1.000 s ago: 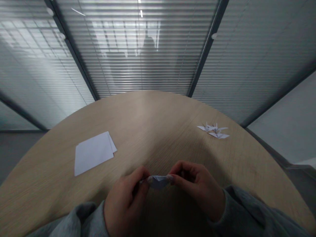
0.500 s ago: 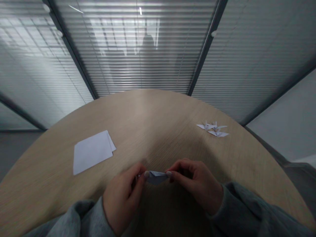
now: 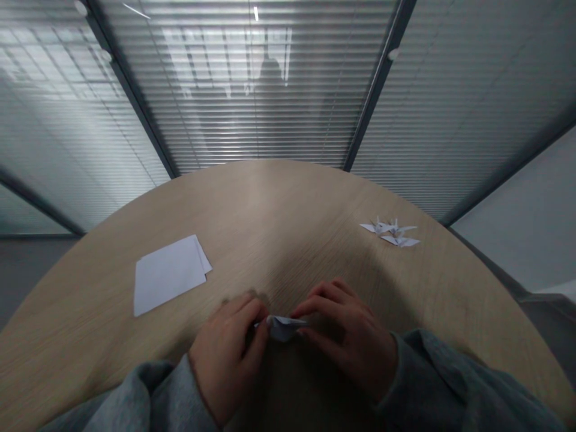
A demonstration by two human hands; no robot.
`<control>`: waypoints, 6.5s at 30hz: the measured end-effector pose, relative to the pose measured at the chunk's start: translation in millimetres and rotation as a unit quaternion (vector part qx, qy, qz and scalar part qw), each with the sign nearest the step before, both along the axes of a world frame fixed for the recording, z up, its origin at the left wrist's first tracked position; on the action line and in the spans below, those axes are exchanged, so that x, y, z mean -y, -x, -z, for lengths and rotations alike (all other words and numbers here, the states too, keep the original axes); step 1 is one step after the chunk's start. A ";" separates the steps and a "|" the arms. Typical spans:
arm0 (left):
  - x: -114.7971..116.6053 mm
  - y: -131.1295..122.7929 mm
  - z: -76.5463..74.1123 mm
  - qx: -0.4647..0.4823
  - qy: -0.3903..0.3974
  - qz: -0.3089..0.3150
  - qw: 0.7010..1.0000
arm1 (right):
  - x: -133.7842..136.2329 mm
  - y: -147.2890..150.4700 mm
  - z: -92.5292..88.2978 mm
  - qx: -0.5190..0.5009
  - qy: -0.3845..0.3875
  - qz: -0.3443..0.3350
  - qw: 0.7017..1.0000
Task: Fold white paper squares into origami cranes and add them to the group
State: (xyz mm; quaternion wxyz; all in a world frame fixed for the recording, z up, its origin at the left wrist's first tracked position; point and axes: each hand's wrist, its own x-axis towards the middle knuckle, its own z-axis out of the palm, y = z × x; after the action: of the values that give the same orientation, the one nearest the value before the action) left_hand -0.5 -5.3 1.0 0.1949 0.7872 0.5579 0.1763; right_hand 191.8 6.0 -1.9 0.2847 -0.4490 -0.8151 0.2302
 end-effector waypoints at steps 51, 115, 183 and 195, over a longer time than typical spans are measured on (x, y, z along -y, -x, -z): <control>-14.1 12.9 2.8 -0.018 -0.051 0.154 0.987 | -11.6 1.4 8.5 0.092 -0.208 -0.117 0.967; -1.9 -4.5 -4.9 -0.050 0.027 -0.004 0.998 | -0.3 12.5 1.0 0.153 0.036 0.085 0.984; 0.0 -3.7 -9.3 -0.065 -0.025 -0.014 0.997 | 7.7 20.5 -4.2 0.208 0.014 0.109 0.972; -4.2 -1.7 0.2 -0.040 0.016 -0.002 0.999 | 1.5 5.9 -10.8 0.150 0.068 0.067 0.984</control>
State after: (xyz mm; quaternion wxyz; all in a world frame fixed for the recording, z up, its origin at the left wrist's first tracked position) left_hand 1.3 -1.1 0.8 0.1847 0.7895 0.5691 0.1366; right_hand 185.9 4.5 8.9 0.1428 -0.5502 -0.7991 0.1958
